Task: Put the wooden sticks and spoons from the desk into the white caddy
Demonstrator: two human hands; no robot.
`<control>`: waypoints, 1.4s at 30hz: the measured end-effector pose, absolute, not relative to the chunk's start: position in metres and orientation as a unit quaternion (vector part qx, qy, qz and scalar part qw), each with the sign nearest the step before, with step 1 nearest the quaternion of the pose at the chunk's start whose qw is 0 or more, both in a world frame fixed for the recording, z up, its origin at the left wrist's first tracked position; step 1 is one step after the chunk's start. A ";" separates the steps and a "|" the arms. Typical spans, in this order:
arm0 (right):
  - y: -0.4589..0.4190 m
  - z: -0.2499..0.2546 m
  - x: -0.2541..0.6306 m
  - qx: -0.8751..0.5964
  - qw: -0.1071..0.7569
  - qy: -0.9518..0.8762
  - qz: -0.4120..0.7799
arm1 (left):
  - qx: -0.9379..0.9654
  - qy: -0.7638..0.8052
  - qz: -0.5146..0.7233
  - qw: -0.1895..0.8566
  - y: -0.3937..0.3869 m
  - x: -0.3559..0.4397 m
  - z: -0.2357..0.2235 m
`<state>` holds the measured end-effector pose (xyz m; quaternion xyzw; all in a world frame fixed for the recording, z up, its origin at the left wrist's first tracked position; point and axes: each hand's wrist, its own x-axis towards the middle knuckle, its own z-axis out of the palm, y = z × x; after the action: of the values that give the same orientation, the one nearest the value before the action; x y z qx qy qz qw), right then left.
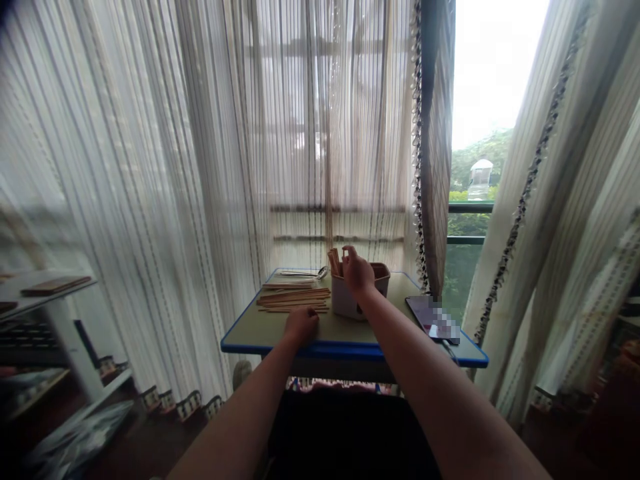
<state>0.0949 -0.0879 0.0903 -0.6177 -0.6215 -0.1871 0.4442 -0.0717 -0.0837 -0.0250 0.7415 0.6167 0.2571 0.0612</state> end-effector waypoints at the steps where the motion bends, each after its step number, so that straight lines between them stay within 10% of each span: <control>1: -0.086 0.089 0.093 -0.626 0.419 -0.632 -0.182 | 0.745 0.613 0.257 0.052 -0.083 -0.071 -0.026; 20: -0.111 0.012 0.079 -0.489 0.464 -0.717 -0.177 | 0.749 0.619 0.238 -0.013 -0.084 -0.069 -0.029; 26: -0.108 -0.040 0.072 -0.539 0.368 -0.758 0.010 | 0.755 0.616 0.220 -0.044 -0.085 -0.068 -0.032; 42: -0.097 -0.044 0.079 -0.620 0.304 -0.722 -0.041 | 0.778 0.580 0.236 -0.049 -0.081 -0.063 -0.036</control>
<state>0.0794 -0.0974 -0.0444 -0.6198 -0.7222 -0.0405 0.3043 -0.0633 -0.0810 -0.0358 0.7780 0.5803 0.2358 -0.0486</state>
